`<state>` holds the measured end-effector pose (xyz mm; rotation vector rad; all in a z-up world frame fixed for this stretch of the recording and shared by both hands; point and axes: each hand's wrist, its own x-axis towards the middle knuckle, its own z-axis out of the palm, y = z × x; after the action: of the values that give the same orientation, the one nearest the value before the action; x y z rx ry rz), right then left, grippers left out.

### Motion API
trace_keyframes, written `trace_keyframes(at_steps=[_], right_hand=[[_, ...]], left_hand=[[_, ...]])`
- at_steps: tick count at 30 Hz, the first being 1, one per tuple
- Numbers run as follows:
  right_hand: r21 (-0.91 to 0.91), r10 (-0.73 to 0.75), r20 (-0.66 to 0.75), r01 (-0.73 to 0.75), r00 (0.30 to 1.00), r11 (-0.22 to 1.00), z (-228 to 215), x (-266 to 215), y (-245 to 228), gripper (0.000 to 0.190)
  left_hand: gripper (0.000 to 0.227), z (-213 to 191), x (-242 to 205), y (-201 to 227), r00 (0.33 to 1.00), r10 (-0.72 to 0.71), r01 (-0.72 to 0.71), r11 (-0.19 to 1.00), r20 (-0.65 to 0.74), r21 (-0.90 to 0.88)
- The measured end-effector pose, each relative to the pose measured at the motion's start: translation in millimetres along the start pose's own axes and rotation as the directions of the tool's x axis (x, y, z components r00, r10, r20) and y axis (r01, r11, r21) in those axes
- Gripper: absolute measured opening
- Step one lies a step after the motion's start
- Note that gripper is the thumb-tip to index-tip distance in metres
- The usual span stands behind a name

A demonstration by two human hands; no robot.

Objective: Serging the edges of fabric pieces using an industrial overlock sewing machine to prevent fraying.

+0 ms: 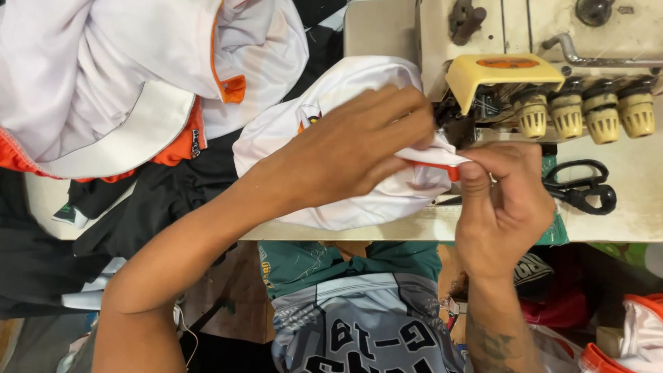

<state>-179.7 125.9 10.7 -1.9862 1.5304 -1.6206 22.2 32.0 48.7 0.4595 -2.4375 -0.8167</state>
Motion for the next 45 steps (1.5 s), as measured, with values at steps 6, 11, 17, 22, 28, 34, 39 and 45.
trace_keyframes(at_steps=[6,11,17,22,28,34,39,45], right_hand=[[0.163,0.08,0.075,-0.092,0.994,0.982,-8.2,-4.7,-9.8,0.041],[-0.052,0.191,0.454,-0.188,0.87,0.981,-15.4,7.1,-13.3,0.033],[0.227,0.078,0.159,-0.113,0.984,0.967,-32.4,3.4,5.4,0.062],[0.444,0.285,0.022,-0.265,0.958,0.856,-25.5,0.8,16.8,0.062],[0.487,0.262,0.071,-0.263,0.962,0.833,-1.8,-0.3,4.2,0.049],[0.171,0.187,0.513,-0.314,0.838,0.934,-24.0,5.2,-12.9,0.018],[-0.173,0.269,0.739,-0.211,0.618,0.962,-37.7,23.2,-1.5,0.015],[0.335,0.007,0.618,-0.271,0.786,0.902,-30.0,29.1,-18.1,0.017]], left_hand=[[0.022,-21.1,2.0,1.5,0.971,0.19,-0.165,0.971,-0.141,0.173],[0.034,-8.0,8.9,2.6,1.0,-0.021,0.021,0.856,0.005,-0.516],[0.041,15.4,-19.1,-38.0,0.994,-0.1,0.095,0.989,-0.04,-0.11],[0.049,25.3,-40.3,-37.4,1.0,-0.001,0.004,0.903,-0.008,0.429],[0.029,6.5,-43.3,26.3,0.998,0.017,0.001,0.957,-0.061,0.292],[0.032,-10.1,-29.6,61.4,0.991,-0.091,0.081,0.992,0.102,0.099],[0.059,-22.4,-27.3,40.7,0.985,-0.08,-0.035,0.78,0.155,0.625],[0.008,-42.3,-18.3,50.9,0.983,-0.019,0.036,0.995,0.183,-0.088]])
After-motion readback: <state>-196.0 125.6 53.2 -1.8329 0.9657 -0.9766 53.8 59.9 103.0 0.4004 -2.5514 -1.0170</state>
